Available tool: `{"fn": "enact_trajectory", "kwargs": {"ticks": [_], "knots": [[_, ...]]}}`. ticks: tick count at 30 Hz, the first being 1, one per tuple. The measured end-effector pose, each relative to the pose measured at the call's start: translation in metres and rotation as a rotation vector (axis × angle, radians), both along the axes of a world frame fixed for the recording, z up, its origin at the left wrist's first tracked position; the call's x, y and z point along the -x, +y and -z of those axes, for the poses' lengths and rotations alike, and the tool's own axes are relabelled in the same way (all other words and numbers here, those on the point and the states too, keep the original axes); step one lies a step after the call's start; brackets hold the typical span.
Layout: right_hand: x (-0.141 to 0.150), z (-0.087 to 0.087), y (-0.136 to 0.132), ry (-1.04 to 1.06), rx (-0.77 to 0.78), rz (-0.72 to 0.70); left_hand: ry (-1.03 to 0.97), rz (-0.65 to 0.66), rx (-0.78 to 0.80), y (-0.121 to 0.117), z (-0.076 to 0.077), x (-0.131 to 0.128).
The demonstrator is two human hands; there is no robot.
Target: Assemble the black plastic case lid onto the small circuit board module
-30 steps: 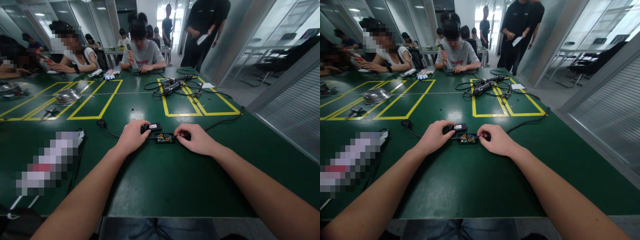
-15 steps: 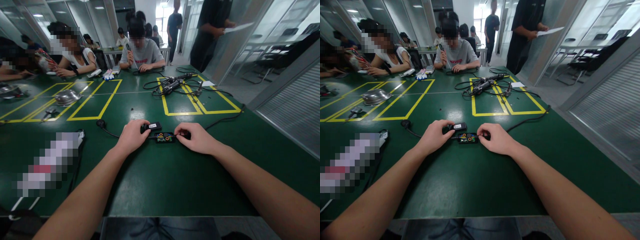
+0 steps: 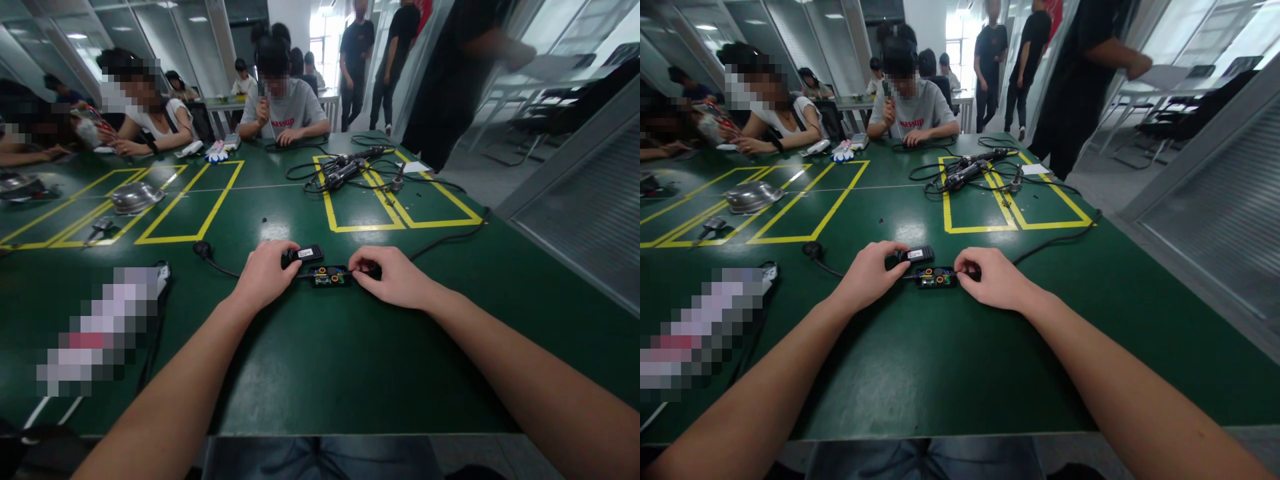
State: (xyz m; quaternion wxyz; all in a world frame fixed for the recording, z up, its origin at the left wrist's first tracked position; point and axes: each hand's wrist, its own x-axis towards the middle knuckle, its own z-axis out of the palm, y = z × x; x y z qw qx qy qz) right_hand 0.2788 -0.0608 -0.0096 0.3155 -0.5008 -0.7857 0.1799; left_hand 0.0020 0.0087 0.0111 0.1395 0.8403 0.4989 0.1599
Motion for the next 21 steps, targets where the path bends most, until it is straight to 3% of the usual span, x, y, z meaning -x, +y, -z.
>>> {"fn": "enact_trajectory", "kwargs": {"ticks": [21], "knots": [[0.0008,-0.0018,-0.0004,-0.007,0.019,0.01,0.003,0.008,-0.011,0.0011,0.0012,0.0006]]}}
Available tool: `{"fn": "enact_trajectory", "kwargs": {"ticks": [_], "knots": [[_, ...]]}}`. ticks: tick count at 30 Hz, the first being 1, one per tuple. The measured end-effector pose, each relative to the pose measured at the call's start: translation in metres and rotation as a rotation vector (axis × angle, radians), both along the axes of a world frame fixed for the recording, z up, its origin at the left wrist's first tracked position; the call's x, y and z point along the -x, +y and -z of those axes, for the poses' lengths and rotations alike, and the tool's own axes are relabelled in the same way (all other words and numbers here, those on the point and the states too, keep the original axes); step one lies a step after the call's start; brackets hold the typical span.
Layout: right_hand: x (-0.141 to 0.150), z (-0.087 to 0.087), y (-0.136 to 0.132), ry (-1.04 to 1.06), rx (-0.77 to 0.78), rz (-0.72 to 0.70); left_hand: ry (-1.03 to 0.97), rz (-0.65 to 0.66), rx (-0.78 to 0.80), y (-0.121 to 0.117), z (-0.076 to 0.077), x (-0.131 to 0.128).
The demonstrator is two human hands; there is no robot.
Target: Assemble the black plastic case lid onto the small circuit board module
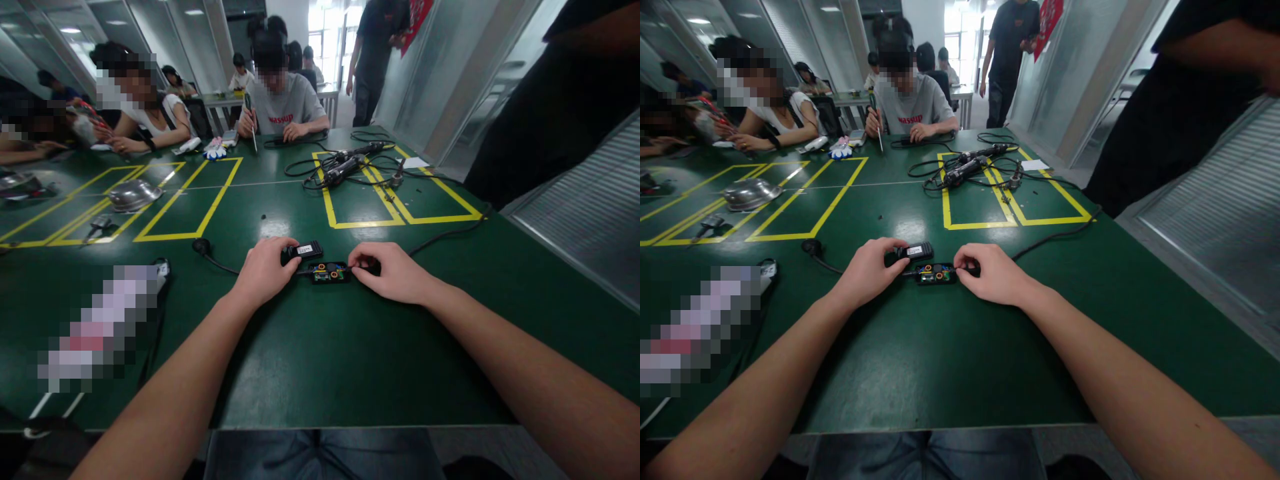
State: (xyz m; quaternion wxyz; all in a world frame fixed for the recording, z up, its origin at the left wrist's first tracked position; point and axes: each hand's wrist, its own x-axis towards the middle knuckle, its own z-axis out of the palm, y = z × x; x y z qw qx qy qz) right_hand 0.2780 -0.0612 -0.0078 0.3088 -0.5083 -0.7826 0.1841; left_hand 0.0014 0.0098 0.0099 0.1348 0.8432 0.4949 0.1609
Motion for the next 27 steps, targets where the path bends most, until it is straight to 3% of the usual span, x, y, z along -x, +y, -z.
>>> {"fn": "enact_trajectory", "kwargs": {"ticks": [27], "knots": [[0.0021,-0.0014,-0.0007,0.012,0.014,0.005,-0.004,0.004,0.01,0.0002,0.0004,0.001]]}}
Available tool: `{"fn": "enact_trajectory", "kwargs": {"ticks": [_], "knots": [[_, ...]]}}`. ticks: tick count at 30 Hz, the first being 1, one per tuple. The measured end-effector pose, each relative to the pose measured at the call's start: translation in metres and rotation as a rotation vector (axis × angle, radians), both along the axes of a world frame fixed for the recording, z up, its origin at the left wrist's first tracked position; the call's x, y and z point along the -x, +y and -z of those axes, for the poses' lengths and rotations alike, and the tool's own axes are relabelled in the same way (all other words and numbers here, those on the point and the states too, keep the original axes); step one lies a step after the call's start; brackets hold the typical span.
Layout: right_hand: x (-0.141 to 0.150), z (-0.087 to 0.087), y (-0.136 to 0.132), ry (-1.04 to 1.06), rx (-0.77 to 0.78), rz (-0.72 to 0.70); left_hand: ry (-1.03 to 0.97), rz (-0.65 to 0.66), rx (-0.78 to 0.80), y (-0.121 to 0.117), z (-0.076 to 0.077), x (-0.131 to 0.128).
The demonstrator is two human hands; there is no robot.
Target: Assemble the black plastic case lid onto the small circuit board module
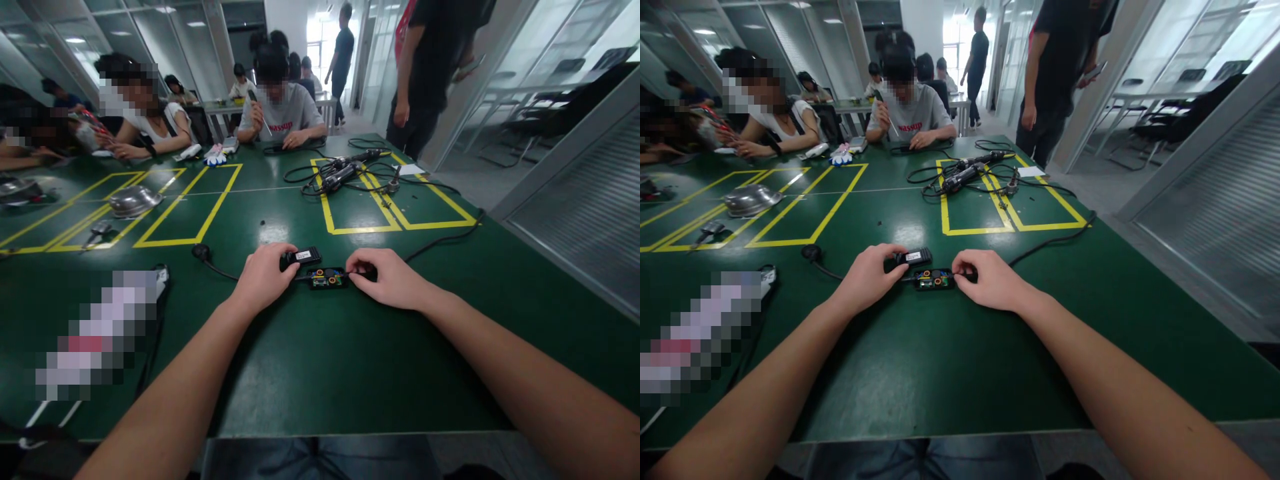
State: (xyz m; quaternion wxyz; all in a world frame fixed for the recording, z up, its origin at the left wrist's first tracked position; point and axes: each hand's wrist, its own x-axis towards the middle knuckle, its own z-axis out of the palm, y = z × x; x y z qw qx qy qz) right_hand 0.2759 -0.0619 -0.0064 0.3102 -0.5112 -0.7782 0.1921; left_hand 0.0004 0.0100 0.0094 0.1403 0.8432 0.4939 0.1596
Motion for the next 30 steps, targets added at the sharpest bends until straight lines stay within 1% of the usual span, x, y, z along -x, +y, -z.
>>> {"fn": "enact_trajectory", "kwargs": {"ticks": [30], "knots": [[-0.0021,0.0011,0.0005,-0.004,0.002,-0.006,-0.005,0.001,-0.008,0.0001,0.0012,-0.0009]]}}
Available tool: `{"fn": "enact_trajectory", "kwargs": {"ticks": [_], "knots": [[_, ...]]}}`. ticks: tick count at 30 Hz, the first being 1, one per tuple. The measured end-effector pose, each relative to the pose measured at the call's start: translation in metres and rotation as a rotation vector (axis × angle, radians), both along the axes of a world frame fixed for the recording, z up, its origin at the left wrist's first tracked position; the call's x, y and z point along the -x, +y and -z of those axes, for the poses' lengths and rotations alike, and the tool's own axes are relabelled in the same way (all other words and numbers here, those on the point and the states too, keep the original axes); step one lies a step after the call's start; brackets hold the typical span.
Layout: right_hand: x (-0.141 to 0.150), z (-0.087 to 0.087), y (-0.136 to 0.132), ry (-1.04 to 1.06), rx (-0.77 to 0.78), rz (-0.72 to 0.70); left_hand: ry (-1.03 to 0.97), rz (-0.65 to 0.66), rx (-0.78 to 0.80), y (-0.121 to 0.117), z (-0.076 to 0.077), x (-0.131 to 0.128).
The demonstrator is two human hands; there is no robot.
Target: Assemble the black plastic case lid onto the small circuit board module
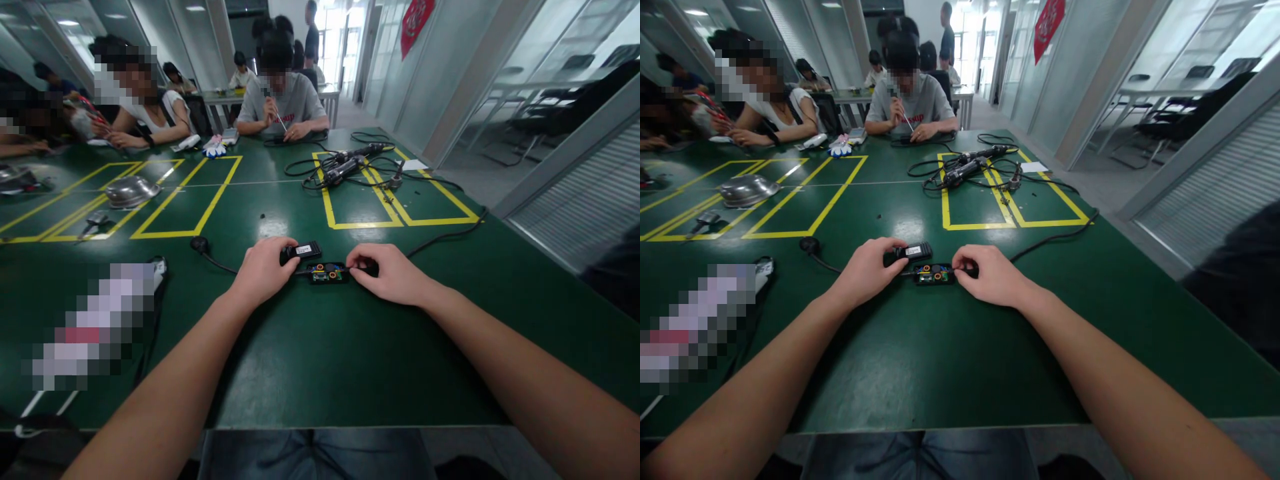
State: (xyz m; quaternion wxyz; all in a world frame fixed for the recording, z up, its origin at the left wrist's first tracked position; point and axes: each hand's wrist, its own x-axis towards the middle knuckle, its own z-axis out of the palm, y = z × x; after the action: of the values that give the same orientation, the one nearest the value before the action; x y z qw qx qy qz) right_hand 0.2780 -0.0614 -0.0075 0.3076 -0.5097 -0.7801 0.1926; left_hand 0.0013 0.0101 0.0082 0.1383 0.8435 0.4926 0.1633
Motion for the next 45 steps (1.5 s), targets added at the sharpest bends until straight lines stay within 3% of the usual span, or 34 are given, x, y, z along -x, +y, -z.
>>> {"fn": "enact_trajectory", "kwargs": {"ticks": [19,35,45], "knots": [[0.0004,0.0003,-0.0005,-0.003,-0.015,-0.004,0.024,-0.008,0.037,-0.0006,-0.0036,-0.0024],[0.0007,-0.0005,-0.0006,-0.014,-0.018,-0.001,-0.01,0.025,-0.017,0.0037,0.0046,0.0008],[-0.0002,0.0004,-0.0007,-0.011,-0.019,-0.006,0.012,0.006,0.009,-0.0001,-0.0015,-0.0012]]}}
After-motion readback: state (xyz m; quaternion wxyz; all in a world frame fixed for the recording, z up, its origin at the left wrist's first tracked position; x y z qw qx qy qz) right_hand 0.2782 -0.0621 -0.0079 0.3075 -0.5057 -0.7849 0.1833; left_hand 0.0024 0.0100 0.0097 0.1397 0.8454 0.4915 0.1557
